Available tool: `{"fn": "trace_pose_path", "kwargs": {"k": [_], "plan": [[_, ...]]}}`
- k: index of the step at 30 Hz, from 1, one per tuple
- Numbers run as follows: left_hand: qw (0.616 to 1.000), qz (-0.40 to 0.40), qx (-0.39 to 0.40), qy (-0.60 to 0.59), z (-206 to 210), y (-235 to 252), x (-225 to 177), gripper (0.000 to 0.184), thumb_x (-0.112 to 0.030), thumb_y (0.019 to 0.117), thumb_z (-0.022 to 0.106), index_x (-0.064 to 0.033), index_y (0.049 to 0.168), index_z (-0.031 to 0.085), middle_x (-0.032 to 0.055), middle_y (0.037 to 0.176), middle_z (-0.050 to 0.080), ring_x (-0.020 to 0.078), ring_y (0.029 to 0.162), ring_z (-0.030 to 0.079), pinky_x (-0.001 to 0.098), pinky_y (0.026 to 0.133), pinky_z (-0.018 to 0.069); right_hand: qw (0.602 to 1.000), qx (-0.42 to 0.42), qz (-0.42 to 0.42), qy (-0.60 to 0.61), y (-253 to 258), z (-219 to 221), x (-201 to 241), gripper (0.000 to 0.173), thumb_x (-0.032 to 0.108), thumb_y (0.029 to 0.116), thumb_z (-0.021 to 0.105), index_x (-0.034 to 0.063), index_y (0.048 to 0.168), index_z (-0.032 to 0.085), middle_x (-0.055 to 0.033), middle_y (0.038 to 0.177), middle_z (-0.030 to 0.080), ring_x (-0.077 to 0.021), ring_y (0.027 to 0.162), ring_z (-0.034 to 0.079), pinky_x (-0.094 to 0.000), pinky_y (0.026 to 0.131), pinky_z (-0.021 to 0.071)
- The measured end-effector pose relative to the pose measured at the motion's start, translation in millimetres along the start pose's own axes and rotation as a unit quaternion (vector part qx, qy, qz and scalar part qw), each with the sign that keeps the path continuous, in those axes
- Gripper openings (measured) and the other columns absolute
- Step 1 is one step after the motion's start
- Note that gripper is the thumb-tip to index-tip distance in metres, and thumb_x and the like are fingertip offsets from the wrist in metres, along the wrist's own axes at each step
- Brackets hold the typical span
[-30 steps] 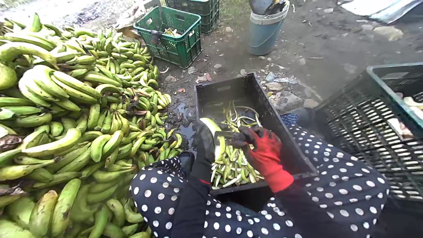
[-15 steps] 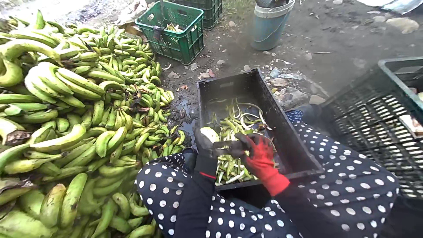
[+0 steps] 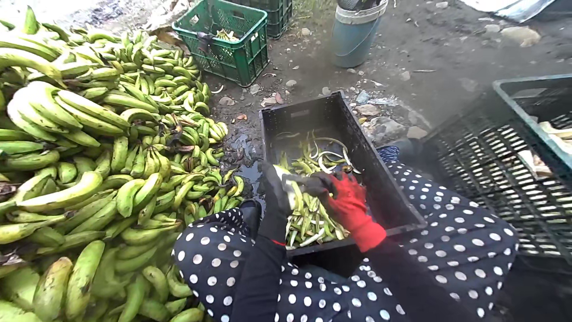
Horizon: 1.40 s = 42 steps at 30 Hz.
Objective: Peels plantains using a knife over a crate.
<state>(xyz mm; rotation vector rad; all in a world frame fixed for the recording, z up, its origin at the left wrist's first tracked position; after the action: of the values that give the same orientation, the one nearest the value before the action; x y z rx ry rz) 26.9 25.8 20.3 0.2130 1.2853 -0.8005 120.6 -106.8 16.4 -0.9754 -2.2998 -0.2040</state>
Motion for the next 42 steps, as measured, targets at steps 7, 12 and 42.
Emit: {"fn": "trace_pose_path", "kwargs": {"k": [7,12,42], "plan": [[0.956,0.018,0.227,0.183,30,-12,4,0.046,-0.030,0.1056,0.029,-0.0007,0.132,0.054,0.0075,0.098,0.068,0.0147,0.082,0.068,0.0347,0.074,0.0607,0.983,0.124,0.110,0.074,40,-3,-28,0.038,0.030,0.1088,0.047,0.0076,0.135,0.063,-0.0242,0.130,0.065,-0.0413,0.125,0.059,-0.0645,0.104,0.0419],[0.990,-0.027,0.108,-0.090,7,8,10,0.061,-0.046,0.1093,0.013,-0.0075,0.106,0.060,0.0060,0.078,0.069,0.0176,0.070,0.069,0.0342,0.064,0.0601,0.996,0.004,0.007,0.089,18,-6,-24,0.049,0.039,0.0986,0.057,0.0113,0.138,0.062,-0.0262,0.136,0.060,-0.0470,0.130,0.053,-0.0701,0.103,0.0392],[0.996,-0.039,0.082,-0.026,1,0,-5,0.041,-0.036,0.1108,0.024,-0.0136,0.115,0.058,-0.0001,0.077,0.058,0.0100,0.064,0.057,0.0279,0.061,0.0532,0.983,-0.036,-0.178,0.001,-11,-13,-29,0.073,0.075,0.0897,0.038,0.0224,0.126,0.073,-0.0223,0.124,0.067,-0.0493,0.117,0.060,-0.0733,0.092,0.0419]]}}
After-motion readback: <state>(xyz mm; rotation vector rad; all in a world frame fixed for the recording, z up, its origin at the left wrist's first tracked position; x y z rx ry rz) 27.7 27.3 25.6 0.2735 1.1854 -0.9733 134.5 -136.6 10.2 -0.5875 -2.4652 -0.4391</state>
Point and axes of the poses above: each hand's wrist, its own y-axis towards the middle knuckle, its own z-axis out of the palm, x = y × z, the point moved 6 cm from there along y, towards the middle knuckle
